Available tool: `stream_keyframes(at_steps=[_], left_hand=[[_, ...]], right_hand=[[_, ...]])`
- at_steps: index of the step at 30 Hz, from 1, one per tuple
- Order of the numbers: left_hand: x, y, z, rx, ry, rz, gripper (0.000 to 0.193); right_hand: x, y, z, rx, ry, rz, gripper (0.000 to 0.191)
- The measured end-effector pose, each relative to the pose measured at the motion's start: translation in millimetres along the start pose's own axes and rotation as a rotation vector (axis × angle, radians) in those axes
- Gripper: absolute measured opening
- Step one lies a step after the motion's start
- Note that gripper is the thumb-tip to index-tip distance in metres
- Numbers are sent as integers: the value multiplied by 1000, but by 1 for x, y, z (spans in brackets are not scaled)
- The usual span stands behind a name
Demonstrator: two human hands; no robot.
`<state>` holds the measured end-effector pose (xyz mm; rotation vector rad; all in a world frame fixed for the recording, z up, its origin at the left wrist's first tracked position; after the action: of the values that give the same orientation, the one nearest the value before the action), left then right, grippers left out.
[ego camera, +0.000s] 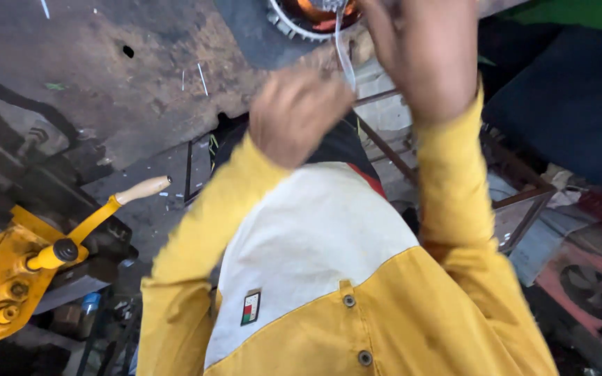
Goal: The person winds copper wire around a motor stator, then uses a wooden stick to separate and organize the windings. They trim excess wire with scissors and continue arranging the coils by hand.
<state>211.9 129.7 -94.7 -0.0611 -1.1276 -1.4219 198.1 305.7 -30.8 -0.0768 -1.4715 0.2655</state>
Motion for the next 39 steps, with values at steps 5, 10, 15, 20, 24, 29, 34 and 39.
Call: stream_keyframes(at_steps=[5, 10, 15, 20, 24, 29, 34, 39], left_hand=[[-1, 48, -39, -26, -314, -514, 23], [-13, 46, -55, 304, -324, -967, 14], [-58, 27, -17, 806, -200, -1364, 32], [-77, 38, -10, 775, 15, -1097, 20], [-97, 112, -42, 376, -1031, -624, 32], [-94, 130, -11, 13, -761, -525, 15], [-26, 28, -21, 416, -319, 65, 12], [8, -14, 7, 311, -123, 138, 40]], right_hand=[[-28, -17, -71, -880, -461, 1403, 25], [-26, 8, -139, -856, -286, 1415, 18], [-7, 25, -255, -292, -565, 666, 25], [-45, 46, -294, -641, -1277, -47, 42], [-47, 44, -175, -485, -425, 1137, 45], [-24, 24, -103, -617, -702, 1309, 39], [-12, 38, -120, -560, -601, 1132, 27], [-22, 35, -178, -261, -661, 954, 18]])
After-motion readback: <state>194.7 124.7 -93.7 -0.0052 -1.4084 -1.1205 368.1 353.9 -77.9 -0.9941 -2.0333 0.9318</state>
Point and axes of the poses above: each hand's wrist, its own z-axis towards the middle knuckle, its own x-axis out of the back of the hand, y = z × x, the point moved 4 cm from there along z, towards the middle knuckle
